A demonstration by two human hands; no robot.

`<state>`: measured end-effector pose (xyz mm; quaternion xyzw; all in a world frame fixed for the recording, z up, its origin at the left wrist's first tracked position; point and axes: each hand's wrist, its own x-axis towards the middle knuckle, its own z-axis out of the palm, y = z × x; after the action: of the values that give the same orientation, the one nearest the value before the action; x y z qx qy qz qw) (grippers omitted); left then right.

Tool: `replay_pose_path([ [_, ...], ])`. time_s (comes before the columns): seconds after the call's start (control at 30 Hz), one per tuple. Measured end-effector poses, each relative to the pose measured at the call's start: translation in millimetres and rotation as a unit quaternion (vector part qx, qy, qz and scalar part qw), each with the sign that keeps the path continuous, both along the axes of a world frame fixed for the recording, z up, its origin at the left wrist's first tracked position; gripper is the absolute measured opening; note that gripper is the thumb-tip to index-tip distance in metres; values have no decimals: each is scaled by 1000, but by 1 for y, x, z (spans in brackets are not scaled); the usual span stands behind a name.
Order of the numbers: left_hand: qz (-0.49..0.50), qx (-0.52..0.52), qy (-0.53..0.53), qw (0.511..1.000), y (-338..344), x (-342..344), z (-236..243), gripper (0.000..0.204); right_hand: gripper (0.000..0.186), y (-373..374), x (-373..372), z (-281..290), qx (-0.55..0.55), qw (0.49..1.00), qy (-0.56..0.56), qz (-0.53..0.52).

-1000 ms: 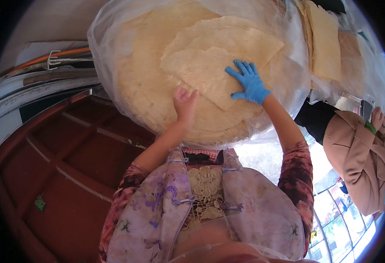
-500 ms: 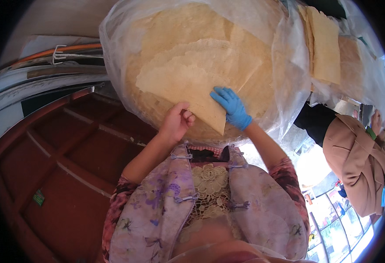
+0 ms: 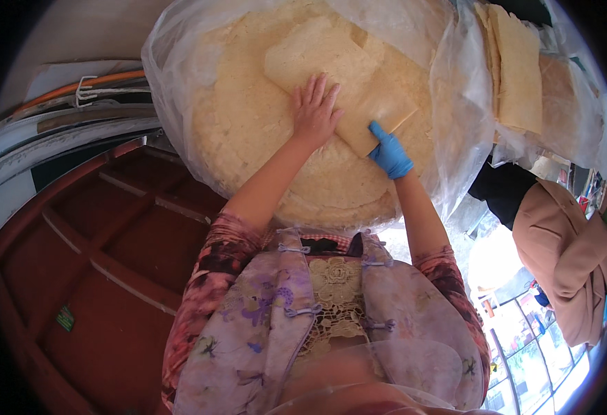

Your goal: The person repeatedly folds thin dough sheets by hand from a large round tray and stacks them to the side. The person wears blue gloves and works in a food preparation area with another person visible nearby.

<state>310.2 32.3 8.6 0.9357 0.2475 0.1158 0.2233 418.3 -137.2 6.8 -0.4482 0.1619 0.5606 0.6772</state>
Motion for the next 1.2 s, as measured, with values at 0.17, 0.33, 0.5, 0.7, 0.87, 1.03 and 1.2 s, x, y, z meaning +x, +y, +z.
replay_pose_path([
  [0.17,67,-4,-143,987,-1,-2,-16,61,39,3,6,-3,5,999,52,5],
  [0.33,347,-591,-265,678,-40,-24,4,50,39,0,-16,22,17,992,122,-32],
  [0.5,271,-768,-238,529,-45,-37,31,35,46,-20,-48,61,-111,989,-58,73],
  [0.7,228,-738,-275,573,-56,-37,110,32,59,-39,-69,104,-21,991,-96,-95],
  [0.87,35,-704,-186,684,-46,44,176,37,50,-56,6,150,29,941,-244,-234],
  [1.03,-145,-600,-280,736,-67,109,190,51,47,-82,158,178,71,884,-352,-300],
  [1.2,-56,-691,-108,713,-60,53,109,49,51,-134,299,91,-29,851,-379,-361],
])
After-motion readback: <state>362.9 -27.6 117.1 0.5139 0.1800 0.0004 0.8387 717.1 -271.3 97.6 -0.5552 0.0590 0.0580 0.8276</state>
